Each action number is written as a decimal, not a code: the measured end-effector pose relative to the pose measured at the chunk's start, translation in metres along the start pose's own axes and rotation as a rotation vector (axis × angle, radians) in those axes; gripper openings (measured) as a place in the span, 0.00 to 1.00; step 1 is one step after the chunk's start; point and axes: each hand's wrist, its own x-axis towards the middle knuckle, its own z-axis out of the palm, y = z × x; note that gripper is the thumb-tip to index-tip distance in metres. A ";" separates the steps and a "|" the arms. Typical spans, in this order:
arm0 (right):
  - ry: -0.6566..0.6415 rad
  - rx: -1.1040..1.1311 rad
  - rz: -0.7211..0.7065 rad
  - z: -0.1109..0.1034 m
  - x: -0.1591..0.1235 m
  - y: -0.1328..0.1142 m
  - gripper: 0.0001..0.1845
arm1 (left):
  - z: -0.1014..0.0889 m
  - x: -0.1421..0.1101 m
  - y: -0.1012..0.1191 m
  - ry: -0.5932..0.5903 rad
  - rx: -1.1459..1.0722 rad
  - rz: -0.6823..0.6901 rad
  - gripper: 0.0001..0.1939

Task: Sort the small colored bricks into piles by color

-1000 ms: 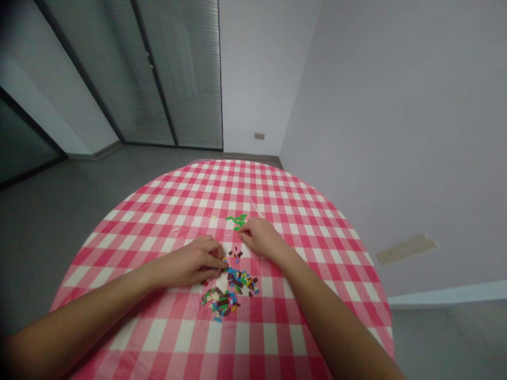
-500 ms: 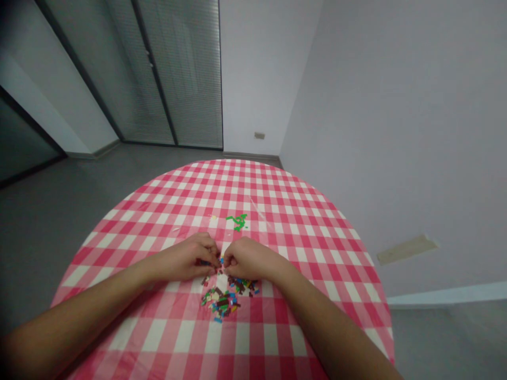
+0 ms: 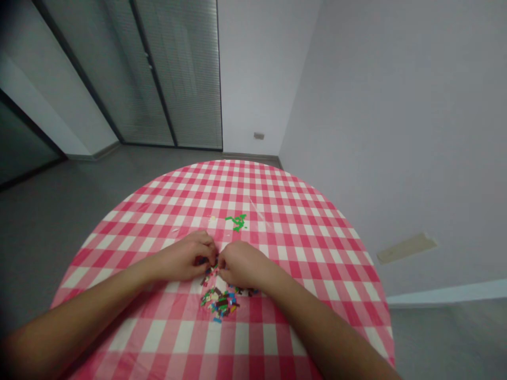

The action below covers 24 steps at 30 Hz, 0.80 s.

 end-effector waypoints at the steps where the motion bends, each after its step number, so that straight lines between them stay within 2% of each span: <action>1: -0.003 -0.002 -0.008 0.000 0.000 0.000 0.10 | -0.001 -0.001 -0.001 -0.003 0.005 -0.001 0.08; 6: 0.008 -0.026 -0.057 0.008 0.001 0.000 0.09 | -0.003 0.000 0.003 -0.018 0.028 -0.006 0.07; 10: 0.112 0.067 -0.041 0.003 0.001 0.007 0.07 | 0.001 0.003 0.007 0.008 0.075 -0.063 0.03; 12: 0.209 0.147 0.025 -0.008 0.000 0.020 0.08 | 0.004 0.004 0.007 0.025 0.089 -0.088 0.04; 14: 0.326 0.185 0.162 -0.020 -0.001 0.040 0.09 | 0.007 0.005 0.007 0.033 0.095 -0.101 0.05; 16: 0.413 0.135 0.302 -0.027 -0.002 0.061 0.08 | 0.009 0.005 0.006 0.034 0.096 -0.109 0.06; 17: 0.412 0.107 0.341 -0.027 -0.002 0.071 0.08 | 0.009 0.006 0.007 0.032 0.096 -0.111 0.06; 21: 0.346 0.048 0.298 -0.017 0.002 0.092 0.10 | 0.009 0.006 0.010 0.017 0.090 -0.109 0.07; 24: 0.392 0.114 0.242 -0.007 0.005 0.094 0.13 | 0.008 0.006 0.013 0.002 0.092 -0.093 0.06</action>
